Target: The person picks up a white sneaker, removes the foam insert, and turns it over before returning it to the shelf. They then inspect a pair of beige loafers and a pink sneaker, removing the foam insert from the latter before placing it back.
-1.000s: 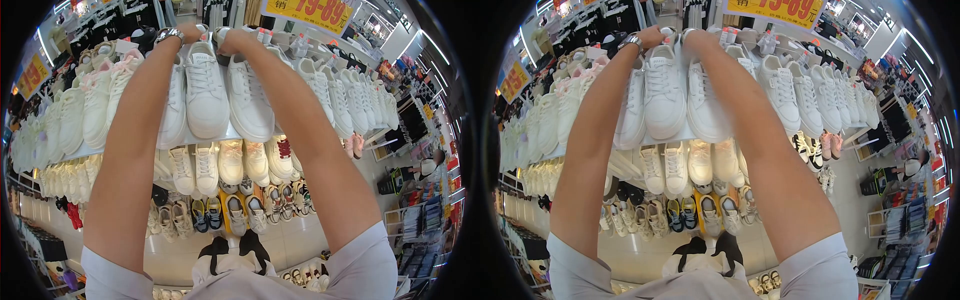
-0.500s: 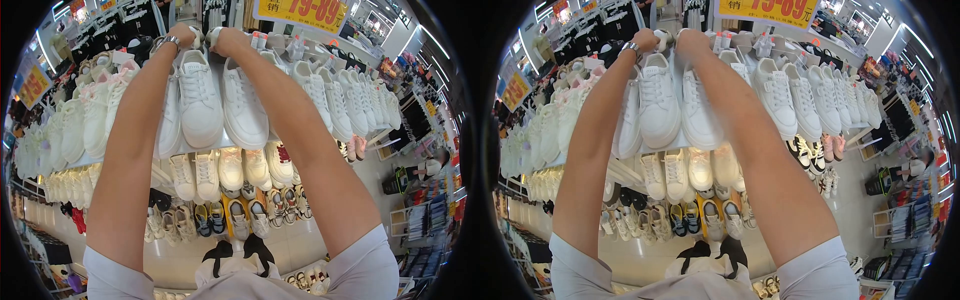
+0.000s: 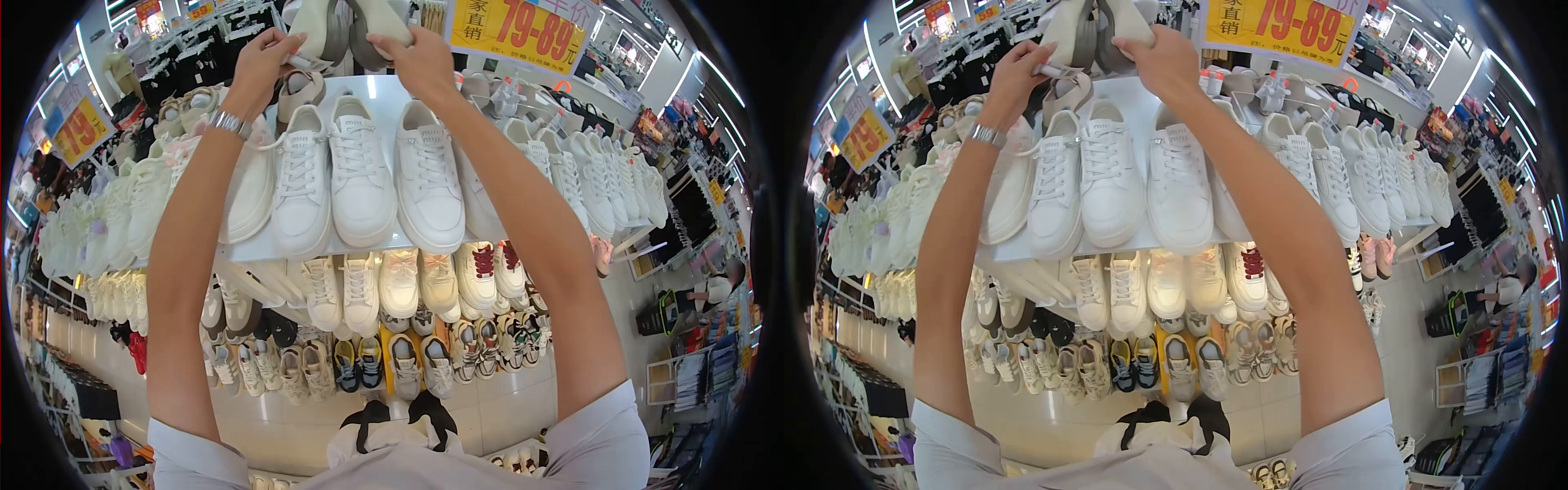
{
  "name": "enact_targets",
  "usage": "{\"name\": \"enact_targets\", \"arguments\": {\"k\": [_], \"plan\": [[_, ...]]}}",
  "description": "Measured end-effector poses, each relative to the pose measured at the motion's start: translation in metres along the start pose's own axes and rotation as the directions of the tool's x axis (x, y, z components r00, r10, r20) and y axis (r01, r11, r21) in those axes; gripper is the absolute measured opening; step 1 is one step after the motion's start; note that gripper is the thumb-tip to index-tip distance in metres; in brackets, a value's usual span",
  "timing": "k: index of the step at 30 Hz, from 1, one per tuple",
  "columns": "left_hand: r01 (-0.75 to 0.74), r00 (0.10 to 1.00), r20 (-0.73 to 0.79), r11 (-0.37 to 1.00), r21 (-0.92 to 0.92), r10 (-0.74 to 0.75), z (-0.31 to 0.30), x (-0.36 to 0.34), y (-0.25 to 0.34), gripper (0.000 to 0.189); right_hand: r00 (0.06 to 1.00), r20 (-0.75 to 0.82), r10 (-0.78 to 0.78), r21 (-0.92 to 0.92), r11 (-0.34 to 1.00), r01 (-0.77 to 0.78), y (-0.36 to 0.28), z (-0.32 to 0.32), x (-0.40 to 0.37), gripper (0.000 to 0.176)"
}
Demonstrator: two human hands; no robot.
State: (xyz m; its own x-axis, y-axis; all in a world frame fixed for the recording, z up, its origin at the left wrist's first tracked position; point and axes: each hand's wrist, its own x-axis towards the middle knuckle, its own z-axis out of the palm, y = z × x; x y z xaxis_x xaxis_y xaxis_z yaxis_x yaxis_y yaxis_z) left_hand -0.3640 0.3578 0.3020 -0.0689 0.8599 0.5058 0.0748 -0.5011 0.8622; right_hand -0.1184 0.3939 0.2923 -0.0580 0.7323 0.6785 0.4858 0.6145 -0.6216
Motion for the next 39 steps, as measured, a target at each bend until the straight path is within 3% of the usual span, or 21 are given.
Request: {"name": "enact_targets", "arguments": {"k": [5,7,9,11,13,14,17,18,21,22,25,26,29,30,33,39], "plan": [[0.007,0.997,0.080,0.986,-0.165,0.006,-0.018,-0.093,0.049,0.022,0.999,-0.032,0.005,0.497,0.868,0.012,-0.069,-0.035,-0.082,0.041],[-0.006,0.998,0.064,0.953,-0.303,0.027,-0.001,-0.145,0.071,0.041,0.999,-0.032,0.039,0.559,0.829,-0.015,-0.090,-0.050,-0.126,0.034],[0.061,0.985,0.172,0.919,-0.391,0.007,0.000,-0.192,0.080,0.081,0.988,0.086,0.126,0.518,0.842,-0.152,-0.101,-0.066,-0.170,0.034],[0.150,0.988,0.088,0.942,-0.299,-0.129,0.013,-0.233,0.089,0.096,0.990,0.090,0.106,0.690,0.711,-0.138,-0.115,-0.068,-0.215,0.043],[0.252,0.966,0.021,0.918,-0.306,-0.258,0.022,-0.261,0.088,0.095,0.982,0.175,0.075,0.737,0.651,-0.181,-0.113,-0.071,-0.247,0.052],[0.252,0.964,-0.002,0.913,-0.321,-0.267,0.027,-0.271,0.086,0.093,0.960,0.237,0.151,0.716,0.641,-0.278,-0.113,-0.074,-0.259,0.038],[0.275,0.955,0.006,0.877,-0.395,-0.297,0.035,-0.299,0.066,0.093,0.978,0.206,-0.018,0.695,0.707,-0.133,-0.091,-0.071,-0.294,0.025],[0.281,0.954,0.024,0.860,-0.425,-0.300,0.036,-0.305,0.059,0.093,0.961,0.249,0.122,0.724,0.636,-0.269,-0.093,-0.072,-0.304,0.031],[0.409,0.913,0.132,0.866,-0.289,-0.387,0.036,-0.328,0.049,0.098,0.954,0.256,0.157,0.670,0.683,-0.293,-0.092,-0.078,-0.329,0.031],[0.423,0.905,0.141,0.879,-0.221,-0.401,0.037,-0.336,0.044,0.101,0.958,0.264,0.114,0.664,0.699,-0.266,-0.082,-0.079,-0.340,0.041],[0.448,0.894,0.139,0.857,-0.255,-0.426,0.049,-0.352,0.053,0.101,0.874,0.294,0.388,0.753,0.469,-0.461,-0.109,-0.091,-0.347,0.074],[0.456,0.889,0.169,0.854,-0.251,-0.425,0.050,-0.358,0.051,0.100,0.877,0.343,0.338,0.729,0.494,-0.475,-0.105,-0.098,-0.349,0.107],[0.457,0.885,0.204,0.864,-0.212,-0.418,0.052,-0.370,0.047,0.097,0.870,0.451,0.197,0.633,0.617,-0.468,-0.087,-0.109,-0.360,0.109],[0.452,0.889,0.179,0.872,-0.187,-0.422,0.056,-0.375,0.048,0.095,0.761,0.608,0.227,0.528,0.600,-0.601,-0.083,-0.117,-0.367,0.105],[0.433,0.900,0.146,0.883,-0.181,-0.411,0.070,-0.388,0.046,0.092,0.658,0.697,0.286,0.493,0.476,-0.728,-0.084,-0.127,-0.371,0.099],[0.468,0.881,0.147,0.872,-0.143,-0.449,0.077,-0.408,0.040,0.086,0.675,0.656,0.337,0.455,0.538,-0.710,-0.077,-0.123,-0.394,0.096]]}}
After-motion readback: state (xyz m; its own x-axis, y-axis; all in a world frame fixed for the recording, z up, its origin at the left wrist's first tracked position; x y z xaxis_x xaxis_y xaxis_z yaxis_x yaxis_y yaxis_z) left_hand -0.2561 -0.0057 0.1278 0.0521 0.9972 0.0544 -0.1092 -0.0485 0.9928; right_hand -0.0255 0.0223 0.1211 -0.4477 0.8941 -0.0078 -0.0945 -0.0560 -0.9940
